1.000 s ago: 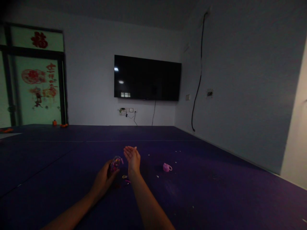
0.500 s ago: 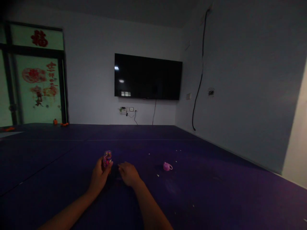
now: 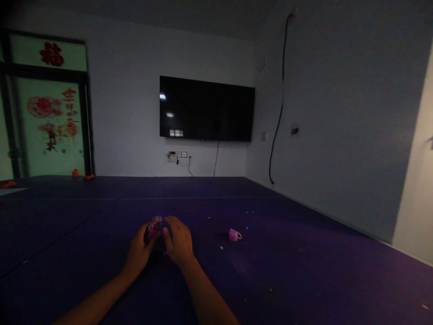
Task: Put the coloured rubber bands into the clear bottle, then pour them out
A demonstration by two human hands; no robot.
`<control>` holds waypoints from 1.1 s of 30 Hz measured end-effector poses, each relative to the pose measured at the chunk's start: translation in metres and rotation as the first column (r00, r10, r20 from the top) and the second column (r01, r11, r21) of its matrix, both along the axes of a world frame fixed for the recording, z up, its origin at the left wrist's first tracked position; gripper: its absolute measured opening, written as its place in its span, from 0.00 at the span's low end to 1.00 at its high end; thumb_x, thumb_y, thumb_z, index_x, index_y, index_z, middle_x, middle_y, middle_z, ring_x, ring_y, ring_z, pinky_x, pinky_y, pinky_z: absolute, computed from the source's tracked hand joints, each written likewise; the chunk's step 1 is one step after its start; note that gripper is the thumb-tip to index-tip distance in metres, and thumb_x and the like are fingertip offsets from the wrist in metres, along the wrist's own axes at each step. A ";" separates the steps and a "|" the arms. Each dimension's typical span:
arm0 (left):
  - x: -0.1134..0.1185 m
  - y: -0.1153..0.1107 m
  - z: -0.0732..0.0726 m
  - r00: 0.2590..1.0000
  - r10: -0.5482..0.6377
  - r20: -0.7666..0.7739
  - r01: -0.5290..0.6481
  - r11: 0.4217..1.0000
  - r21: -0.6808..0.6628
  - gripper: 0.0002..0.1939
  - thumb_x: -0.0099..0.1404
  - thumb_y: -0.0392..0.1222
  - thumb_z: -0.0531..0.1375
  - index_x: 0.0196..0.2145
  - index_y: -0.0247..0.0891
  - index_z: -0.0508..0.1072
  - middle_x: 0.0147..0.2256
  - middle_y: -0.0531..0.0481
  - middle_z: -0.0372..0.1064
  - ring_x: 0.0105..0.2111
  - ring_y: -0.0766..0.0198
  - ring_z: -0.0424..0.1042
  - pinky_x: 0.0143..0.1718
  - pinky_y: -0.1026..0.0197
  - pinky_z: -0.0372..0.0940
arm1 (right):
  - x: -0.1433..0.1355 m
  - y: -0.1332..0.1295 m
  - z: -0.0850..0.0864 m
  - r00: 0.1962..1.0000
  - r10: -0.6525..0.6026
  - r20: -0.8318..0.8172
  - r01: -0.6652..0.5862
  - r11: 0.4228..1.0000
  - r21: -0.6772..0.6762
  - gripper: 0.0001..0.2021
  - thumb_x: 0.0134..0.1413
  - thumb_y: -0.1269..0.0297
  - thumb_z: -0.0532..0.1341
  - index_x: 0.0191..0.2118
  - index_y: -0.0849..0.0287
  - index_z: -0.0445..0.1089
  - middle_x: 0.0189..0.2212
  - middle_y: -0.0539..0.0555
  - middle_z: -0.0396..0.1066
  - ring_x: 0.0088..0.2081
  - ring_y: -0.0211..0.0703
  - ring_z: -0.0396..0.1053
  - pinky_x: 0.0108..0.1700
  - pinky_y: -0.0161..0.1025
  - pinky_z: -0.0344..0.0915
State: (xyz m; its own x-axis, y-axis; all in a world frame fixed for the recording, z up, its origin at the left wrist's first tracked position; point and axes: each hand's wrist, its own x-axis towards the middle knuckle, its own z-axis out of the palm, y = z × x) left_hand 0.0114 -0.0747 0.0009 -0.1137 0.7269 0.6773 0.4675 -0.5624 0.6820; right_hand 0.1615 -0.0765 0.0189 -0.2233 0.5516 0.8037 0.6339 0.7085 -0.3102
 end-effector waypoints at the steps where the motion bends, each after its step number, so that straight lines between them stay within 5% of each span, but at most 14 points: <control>1: -0.001 0.001 -0.001 1.000 -0.017 -0.013 0.017 1.000 0.016 0.20 0.60 0.51 0.55 0.47 0.38 0.66 0.42 0.42 0.71 0.41 0.53 0.72 0.43 0.50 0.66 | 0.000 -0.002 0.001 0.999 0.015 -0.043 -0.014 1.000 0.021 0.20 0.64 0.55 0.45 0.53 0.56 0.64 0.51 0.58 0.67 0.53 0.44 0.63 0.53 0.43 0.60; 9: -0.003 0.004 -0.006 0.988 0.003 -0.154 0.018 0.991 0.133 0.17 0.61 0.47 0.54 0.46 0.38 0.67 0.41 0.41 0.71 0.41 0.52 0.71 0.43 0.48 0.65 | -0.002 0.003 0.000 0.957 0.204 -0.206 -0.212 0.977 -0.018 0.25 0.63 0.49 0.42 0.42 0.56 0.72 0.53 0.59 0.64 0.56 0.47 0.60 0.56 0.46 0.58; 17: -0.002 0.001 -0.006 0.975 -0.002 -0.224 0.041 0.985 0.169 0.15 0.60 0.46 0.55 0.45 0.39 0.69 0.39 0.42 0.71 0.40 0.51 0.71 0.42 0.48 0.65 | -0.006 0.008 -0.003 0.908 0.214 -0.360 -0.244 0.969 -0.040 0.26 0.63 0.47 0.42 0.45 0.55 0.71 0.52 0.58 0.66 0.55 0.46 0.60 0.57 0.48 0.54; 20: -0.001 0.001 -0.005 0.982 -0.003 -0.191 0.029 0.991 0.130 0.16 0.61 0.46 0.55 0.45 0.39 0.68 0.40 0.43 0.71 0.40 0.51 0.71 0.42 0.48 0.65 | -0.005 0.009 -0.003 0.891 0.183 -0.416 -0.211 0.977 -0.023 0.27 0.63 0.47 0.41 0.39 0.56 0.73 0.51 0.58 0.67 0.54 0.46 0.61 0.57 0.47 0.55; 33: 0.000 0.001 -0.002 0.996 -0.013 -0.091 0.017 0.999 0.041 0.18 0.59 0.49 0.56 0.44 0.39 0.69 0.41 0.43 0.72 0.42 0.51 0.71 0.44 0.48 0.64 | -0.007 0.012 -0.001 0.941 0.168 -0.293 -0.202 0.976 -0.088 0.26 0.64 0.51 0.40 0.42 0.56 0.73 0.50 0.58 0.67 0.54 0.45 0.62 0.56 0.45 0.57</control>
State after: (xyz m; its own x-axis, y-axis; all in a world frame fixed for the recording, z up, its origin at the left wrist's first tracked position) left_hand 0.0115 -0.0733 -0.0011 -0.0394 0.6988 0.7142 0.5176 -0.5971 0.6128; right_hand 0.1547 -0.0647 0.0182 -0.1031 0.6146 0.7820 0.3695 0.7536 -0.5436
